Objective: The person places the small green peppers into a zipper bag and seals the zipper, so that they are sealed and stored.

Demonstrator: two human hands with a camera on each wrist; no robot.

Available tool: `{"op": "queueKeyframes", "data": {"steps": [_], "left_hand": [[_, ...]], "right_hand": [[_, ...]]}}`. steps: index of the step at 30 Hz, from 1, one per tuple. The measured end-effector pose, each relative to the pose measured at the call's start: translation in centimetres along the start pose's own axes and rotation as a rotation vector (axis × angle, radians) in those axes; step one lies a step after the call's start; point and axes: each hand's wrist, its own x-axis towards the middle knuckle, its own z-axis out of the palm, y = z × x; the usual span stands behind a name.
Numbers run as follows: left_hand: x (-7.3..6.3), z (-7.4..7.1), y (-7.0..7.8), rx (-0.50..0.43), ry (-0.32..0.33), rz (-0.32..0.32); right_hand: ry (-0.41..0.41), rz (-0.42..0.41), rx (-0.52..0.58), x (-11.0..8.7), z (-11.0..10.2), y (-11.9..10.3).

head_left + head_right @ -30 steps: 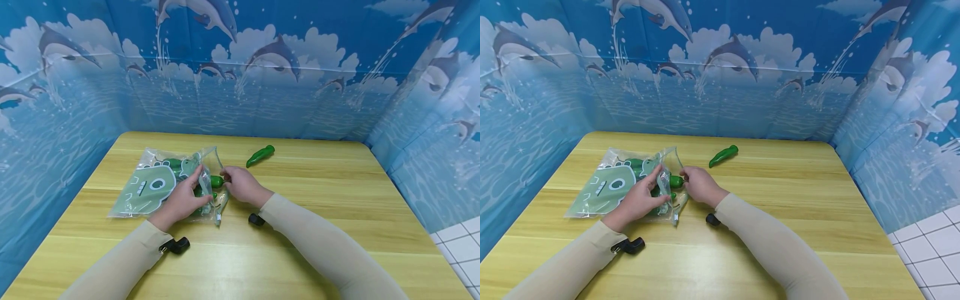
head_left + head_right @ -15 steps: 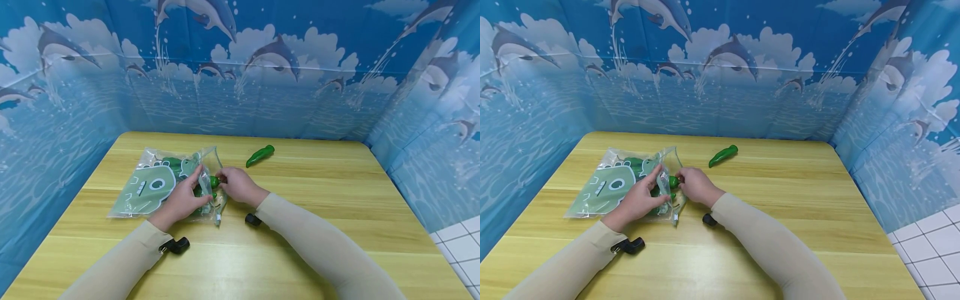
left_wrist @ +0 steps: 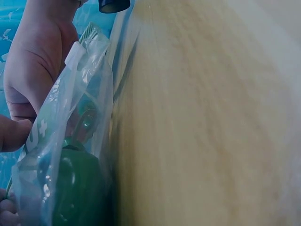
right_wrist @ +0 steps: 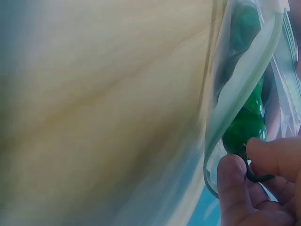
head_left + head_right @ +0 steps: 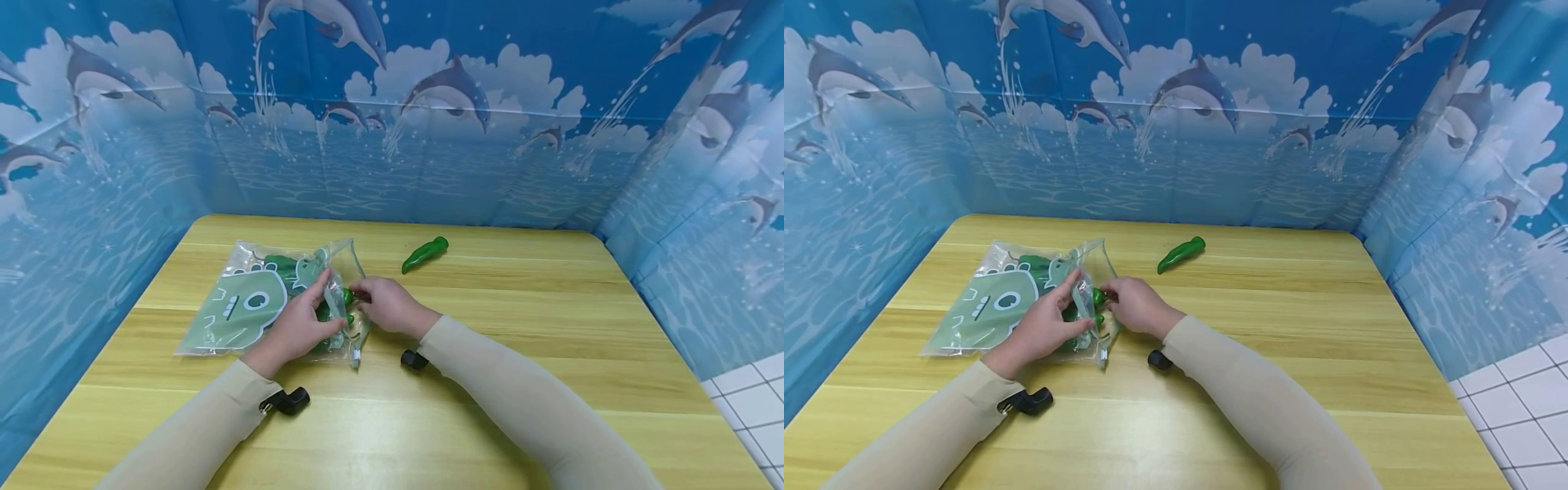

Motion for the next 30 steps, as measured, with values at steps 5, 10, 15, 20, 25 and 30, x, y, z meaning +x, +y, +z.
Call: {"op": "queueKeyframes", "data": {"steps": [5, 10, 15, 20, 25, 30], "left_hand": [[0.03, -0.11, 0.29, -0.012, -0.010, -0.011], [0.04, -0.21, 0.42, -0.015, -0.011, -0.018], [0.00, -0.22, 0.44, -0.017, -0.011, -0.017], [0.05, -0.20, 0.33, -0.022, -0.010, -0.016], [0.08, -0.08, 0.20, -0.026, -0.013, -0.021], [0.07, -0.04, 0.17, -0.022, -0.013, -0.027]], "right_hand": [[-0.016, 0.010, -0.007, -0.48, -0.67, 0.28], [-0.017, 0.007, -0.023, -0.56, -1.07, 0.40], [-0.017, 0.002, -0.024, -0.15, -0.76, 0.17], [-0.027, 0.004, -0.013, 0.17, -0.33, 0.14], [-0.034, -0.006, 0.002, -0.07, -0.43, 0.73], [-0.040, -0.013, -0.009, -0.38, -0.84, 0.96]]}}
